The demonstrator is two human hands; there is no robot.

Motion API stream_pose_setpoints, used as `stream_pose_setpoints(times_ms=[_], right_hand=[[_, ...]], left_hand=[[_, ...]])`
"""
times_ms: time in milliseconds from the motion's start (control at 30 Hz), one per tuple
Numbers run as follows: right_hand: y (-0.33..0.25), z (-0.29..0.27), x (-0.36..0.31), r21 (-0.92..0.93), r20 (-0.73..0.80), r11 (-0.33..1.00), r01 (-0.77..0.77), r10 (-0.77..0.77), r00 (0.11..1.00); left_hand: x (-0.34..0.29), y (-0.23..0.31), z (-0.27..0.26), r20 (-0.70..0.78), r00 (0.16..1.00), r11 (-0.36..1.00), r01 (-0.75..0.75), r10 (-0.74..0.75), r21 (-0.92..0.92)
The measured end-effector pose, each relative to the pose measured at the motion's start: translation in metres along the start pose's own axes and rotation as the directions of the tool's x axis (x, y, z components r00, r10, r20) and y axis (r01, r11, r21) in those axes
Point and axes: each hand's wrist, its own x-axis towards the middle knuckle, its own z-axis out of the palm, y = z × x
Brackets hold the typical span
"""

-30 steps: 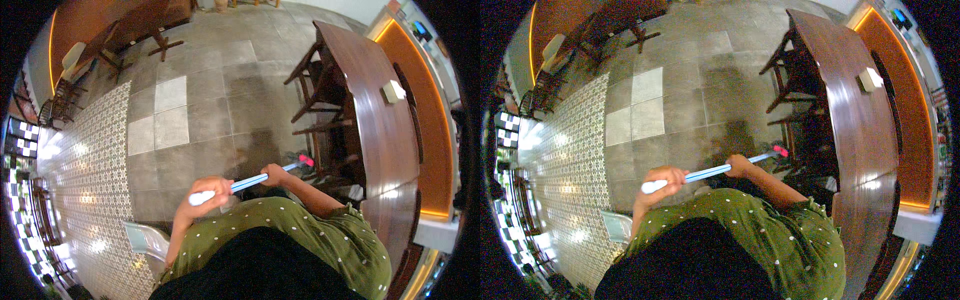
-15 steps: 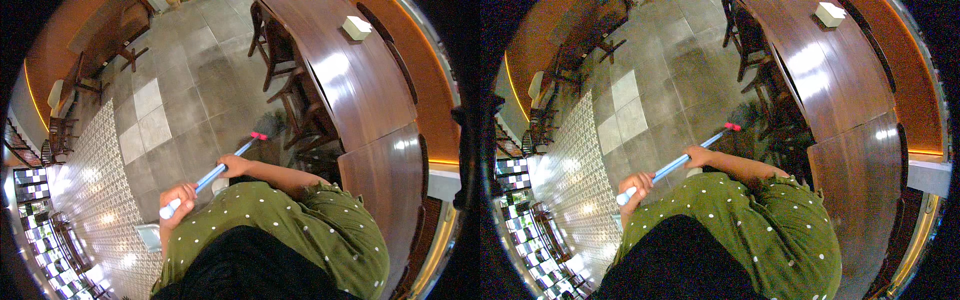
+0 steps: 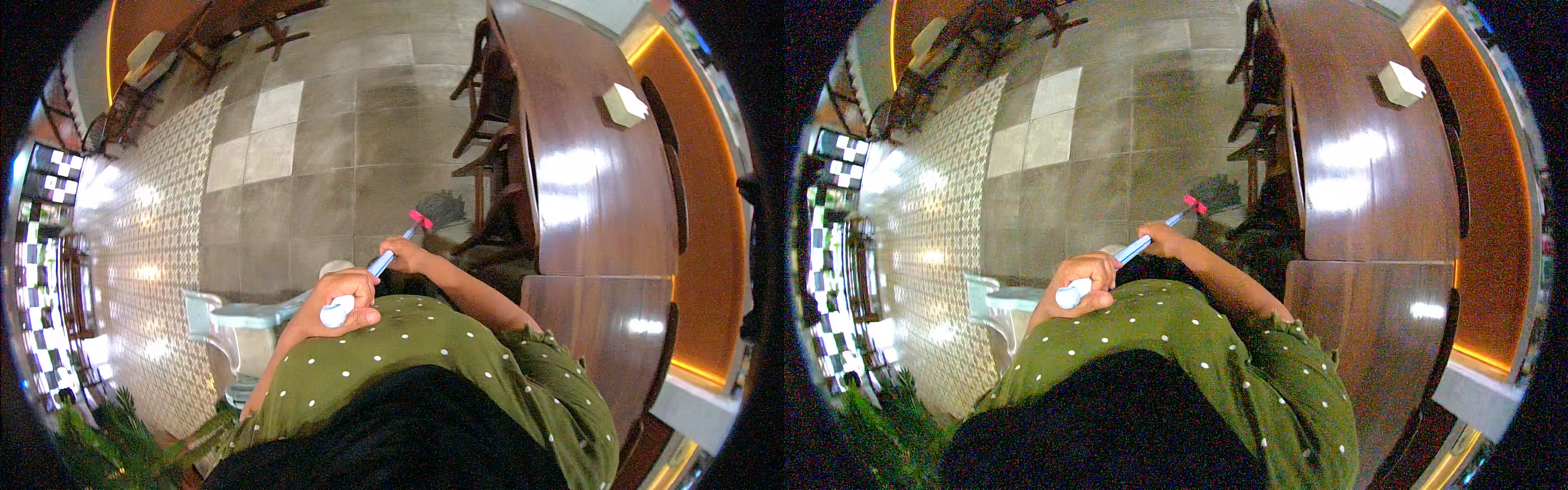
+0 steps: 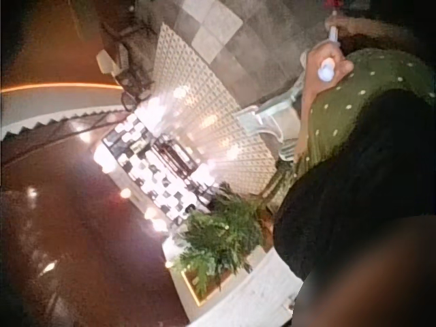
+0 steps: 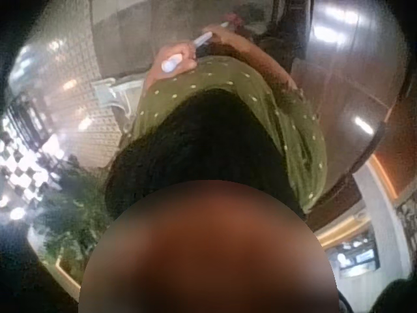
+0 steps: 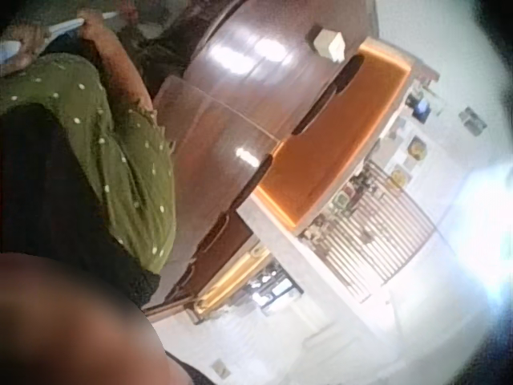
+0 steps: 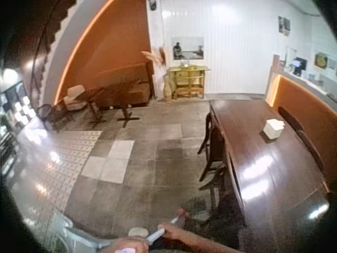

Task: The person mops a tiled floor using a mop with a pink head and a light blue handle. They move the mop back and forth across the floor, navigating around furniture and a child's slide.

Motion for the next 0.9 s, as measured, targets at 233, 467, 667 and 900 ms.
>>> stream_pose_setpoints(times_ms=[233, 467, 667, 900], right_hand=[[-0.015, 0.004, -0.027, -0.056, -0.095, 0.993, -0.102, 0.096, 0.991], [-0.037, 0.016, -0.022, -0.087, 0.081, 0.974, -0.207, 0.214, 0.973], [-0.082, 0.068, -0.004, -0.240, 0.130, 0.958, -0.159, 0.194, 0.972], [-0.090, 0.157, -0.017, -0.273, 0.024, 0.902, -0.335, 0.354, 0.935]], left_hand=[[-0.004, -0.005, 0.021, 0.104, 0.993, 0.997, -0.053, 0.046, 0.062], [-0.042, -0.018, 0.025, -0.009, 0.994, 0.993, -0.104, 0.105, 0.058], [-0.125, -0.031, 0.030, -0.518, 0.854, 0.997, -0.010, 0.051, 0.081], [-0.207, -0.026, 0.027, -0.468, 0.880, 0.988, -0.011, 0.084, 0.156]])
